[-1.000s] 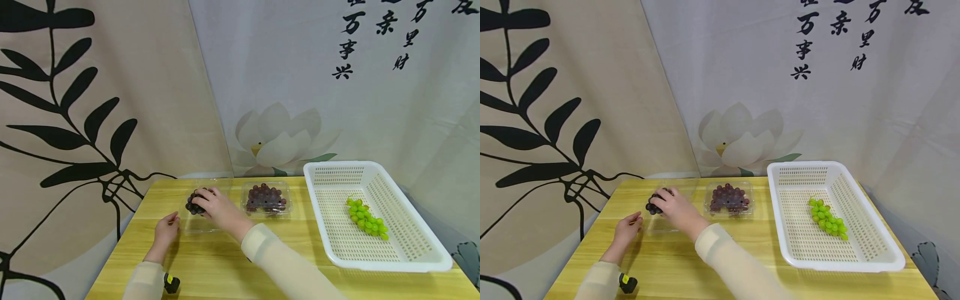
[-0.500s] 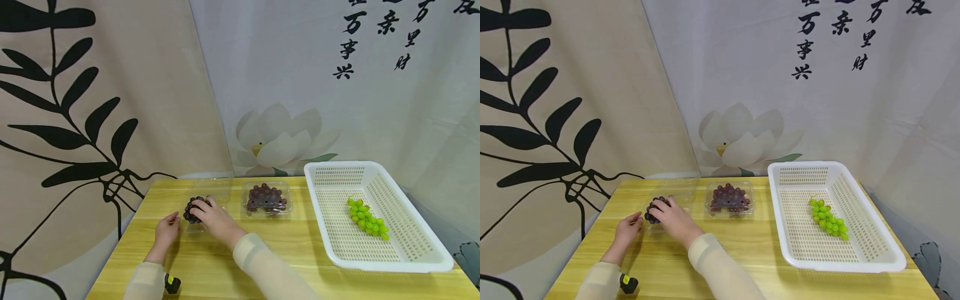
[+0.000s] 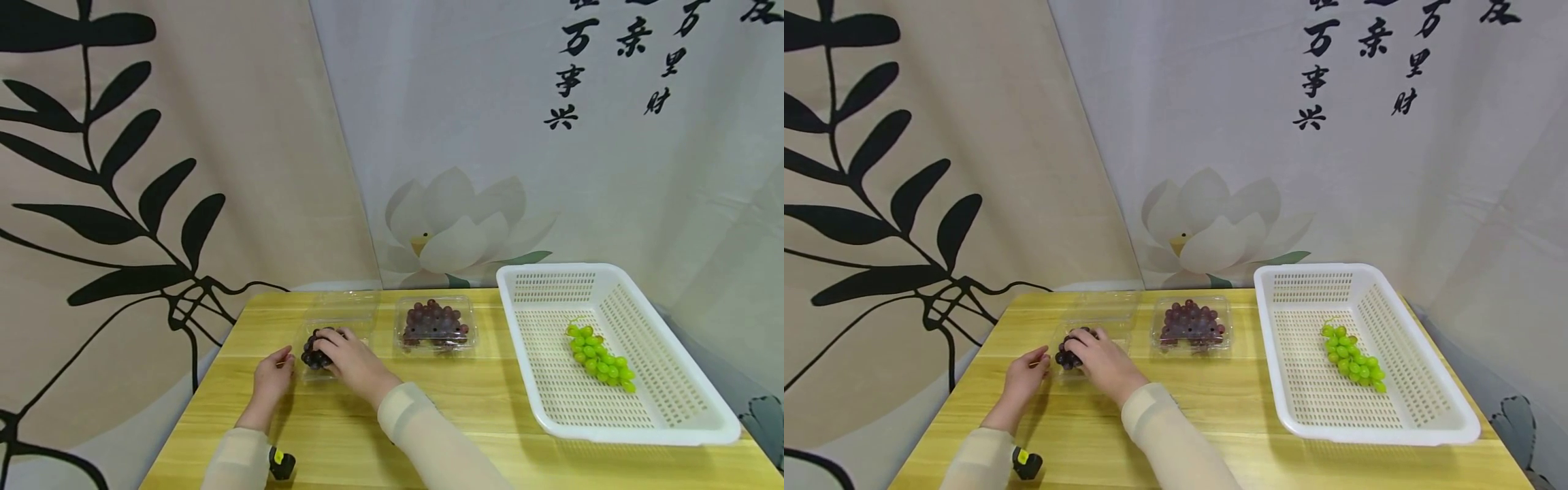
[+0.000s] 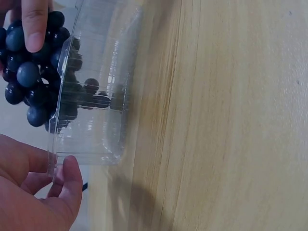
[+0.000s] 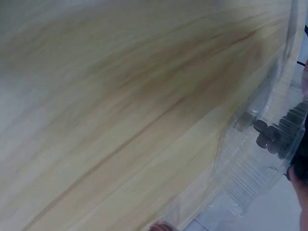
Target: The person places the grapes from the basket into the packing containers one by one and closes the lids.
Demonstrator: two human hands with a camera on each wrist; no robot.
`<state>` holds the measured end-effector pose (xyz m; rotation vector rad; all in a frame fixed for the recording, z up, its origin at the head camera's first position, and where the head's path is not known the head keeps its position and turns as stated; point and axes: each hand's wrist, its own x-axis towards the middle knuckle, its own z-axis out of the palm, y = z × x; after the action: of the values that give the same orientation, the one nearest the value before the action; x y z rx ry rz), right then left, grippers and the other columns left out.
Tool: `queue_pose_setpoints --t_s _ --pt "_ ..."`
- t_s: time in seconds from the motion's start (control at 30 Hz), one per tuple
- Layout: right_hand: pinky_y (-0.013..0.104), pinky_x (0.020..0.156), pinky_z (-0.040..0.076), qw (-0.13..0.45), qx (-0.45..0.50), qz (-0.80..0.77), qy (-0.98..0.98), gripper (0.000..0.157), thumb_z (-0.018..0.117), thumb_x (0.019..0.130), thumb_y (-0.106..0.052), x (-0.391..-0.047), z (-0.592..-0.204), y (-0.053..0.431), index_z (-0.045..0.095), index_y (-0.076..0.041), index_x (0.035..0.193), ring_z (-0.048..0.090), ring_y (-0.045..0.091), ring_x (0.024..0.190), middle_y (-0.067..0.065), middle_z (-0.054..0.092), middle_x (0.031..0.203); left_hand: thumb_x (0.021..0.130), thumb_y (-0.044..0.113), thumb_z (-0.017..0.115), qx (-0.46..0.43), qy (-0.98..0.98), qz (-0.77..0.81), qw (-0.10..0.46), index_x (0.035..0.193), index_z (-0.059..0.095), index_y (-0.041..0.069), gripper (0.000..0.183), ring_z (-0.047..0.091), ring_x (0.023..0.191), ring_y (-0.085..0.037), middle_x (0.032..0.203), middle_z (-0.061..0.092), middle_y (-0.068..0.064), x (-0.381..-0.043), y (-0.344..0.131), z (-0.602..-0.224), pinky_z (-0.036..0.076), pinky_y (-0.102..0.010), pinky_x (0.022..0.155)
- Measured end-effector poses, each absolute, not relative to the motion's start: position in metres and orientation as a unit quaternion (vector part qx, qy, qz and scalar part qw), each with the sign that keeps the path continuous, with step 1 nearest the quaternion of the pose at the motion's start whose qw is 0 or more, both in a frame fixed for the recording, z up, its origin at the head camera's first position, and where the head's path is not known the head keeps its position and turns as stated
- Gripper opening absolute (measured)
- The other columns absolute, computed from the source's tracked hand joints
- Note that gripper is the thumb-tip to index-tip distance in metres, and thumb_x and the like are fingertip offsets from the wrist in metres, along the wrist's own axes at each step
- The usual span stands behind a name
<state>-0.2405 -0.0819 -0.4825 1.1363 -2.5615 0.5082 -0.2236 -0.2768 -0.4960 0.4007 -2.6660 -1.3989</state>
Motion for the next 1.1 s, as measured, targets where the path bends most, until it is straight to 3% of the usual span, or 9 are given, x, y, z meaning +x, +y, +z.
queue_pose_setpoints --t_s 0.27,0.43,0.73,0.9,1.1 --pt "0.027 0.104 0.042 0.054 0.347 0.220 -0.910 0.053 0.062 0.092 -0.019 -0.240 -0.486 -0.082 0.037 -0.018 0.139 0.044 0.014 0.129 -0.003 0.047 0.139 0.097 0.004 0.047 0.128 -0.882 -0.449 0.064 0.129 0.051 -0.011 0.036 0.060 0.099 -0.038 0.115 0.057 -0.031 -0.224 -0.276 -0.497 0.051 -0.019 0.064" --pt "0.028 0.110 0.035 0.034 0.341 0.217 -0.914 0.049 0.061 0.093 -0.021 -0.241 -0.490 -0.080 0.040 -0.018 0.137 0.039 0.015 0.135 -0.002 0.040 0.147 0.097 0.005 0.047 0.130 -0.884 -0.443 0.069 0.129 0.052 -0.010 0.036 0.060 0.098 -0.036 0.114 0.057 -0.029 -0.224 -0.276 -0.498 0.050 -0.019 0.062" --pt "0.035 0.103 0.043 -0.024 0.308 0.224 -0.924 0.046 0.051 0.096 -0.039 -0.239 -0.485 -0.074 0.044 -0.026 0.140 0.041 0.020 0.131 0.002 0.036 0.145 0.097 0.006 0.046 0.147 -0.883 -0.440 0.069 0.132 0.050 -0.008 0.038 0.059 0.100 -0.036 0.115 0.057 -0.027 -0.224 -0.273 -0.500 0.050 -0.021 0.061" --pt "0.033 0.097 0.046 -0.003 0.305 0.187 -0.934 0.038 0.044 0.101 -0.028 -0.238 -0.481 -0.073 0.047 -0.029 0.140 0.042 0.020 0.126 0.001 0.042 0.139 0.098 0.007 0.046 0.151 -0.890 -0.424 0.076 0.133 0.050 -0.007 0.038 0.059 0.101 -0.037 0.115 0.058 -0.026 -0.223 -0.273 -0.500 0.046 -0.021 0.060" --pt "0.026 0.088 0.051 0.056 0.296 0.181 -0.936 0.032 0.059 0.094 -0.016 -0.240 -0.483 -0.072 0.060 -0.022 0.125 0.054 0.017 0.113 0.000 0.054 0.124 0.098 0.007 0.046 0.149 -0.894 -0.416 0.075 0.132 0.050 -0.006 0.037 0.059 0.102 -0.038 0.116 0.058 -0.026 -0.223 -0.272 -0.499 0.050 -0.026 0.064"
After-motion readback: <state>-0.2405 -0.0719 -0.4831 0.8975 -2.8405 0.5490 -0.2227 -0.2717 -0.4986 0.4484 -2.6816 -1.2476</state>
